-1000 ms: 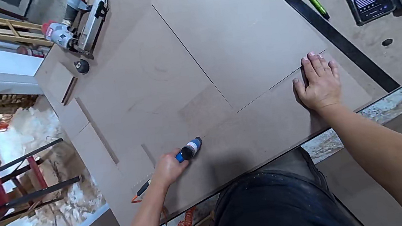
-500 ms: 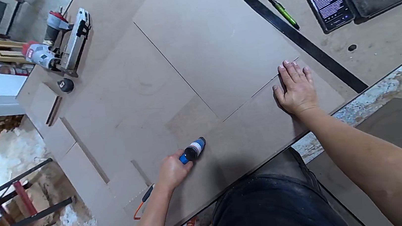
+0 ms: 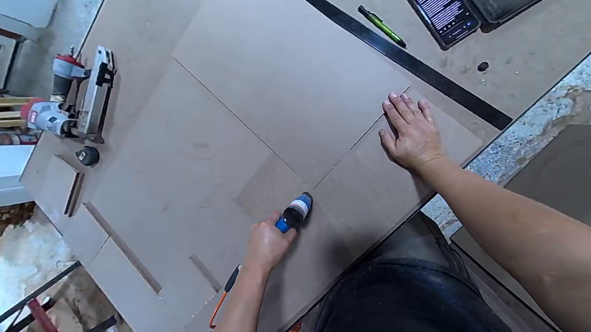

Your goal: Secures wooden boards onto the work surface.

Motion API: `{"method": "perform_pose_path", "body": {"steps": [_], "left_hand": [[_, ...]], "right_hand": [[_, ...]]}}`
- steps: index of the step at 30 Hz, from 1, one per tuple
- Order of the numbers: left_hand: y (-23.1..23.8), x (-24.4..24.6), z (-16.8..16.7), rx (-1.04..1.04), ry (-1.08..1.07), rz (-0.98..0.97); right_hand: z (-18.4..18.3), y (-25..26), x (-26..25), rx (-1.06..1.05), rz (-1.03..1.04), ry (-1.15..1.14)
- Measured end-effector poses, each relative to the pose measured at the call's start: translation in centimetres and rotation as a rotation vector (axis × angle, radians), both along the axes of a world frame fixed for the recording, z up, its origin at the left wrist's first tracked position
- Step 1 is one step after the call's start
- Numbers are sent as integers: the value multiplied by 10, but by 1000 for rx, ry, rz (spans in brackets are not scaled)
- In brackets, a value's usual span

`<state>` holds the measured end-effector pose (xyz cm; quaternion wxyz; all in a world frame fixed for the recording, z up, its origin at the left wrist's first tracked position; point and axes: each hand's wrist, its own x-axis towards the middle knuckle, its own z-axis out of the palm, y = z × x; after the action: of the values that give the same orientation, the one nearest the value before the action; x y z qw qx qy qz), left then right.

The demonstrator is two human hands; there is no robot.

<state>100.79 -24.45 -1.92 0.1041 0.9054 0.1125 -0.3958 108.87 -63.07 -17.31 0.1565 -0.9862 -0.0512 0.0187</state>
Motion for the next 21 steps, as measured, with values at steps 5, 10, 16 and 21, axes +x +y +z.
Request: {"method": "perform_pose_path", "body": {"steps": [5, 10, 16, 21], "left_hand": [[-18, 11, -4, -3, -46, -30], [-40, 22, -2, 20, -62, -6], [-64, 36, 1, 17, -64, -16], [-81, 47, 1, 19, -65, -9]], "right_hand": [[-1, -1, 0, 17, 1, -20], [-2, -2, 1, 22, 2, -36], [-4, -3, 1, 20, 2, -41], [-5, -4, 1, 23, 6, -37]]}}
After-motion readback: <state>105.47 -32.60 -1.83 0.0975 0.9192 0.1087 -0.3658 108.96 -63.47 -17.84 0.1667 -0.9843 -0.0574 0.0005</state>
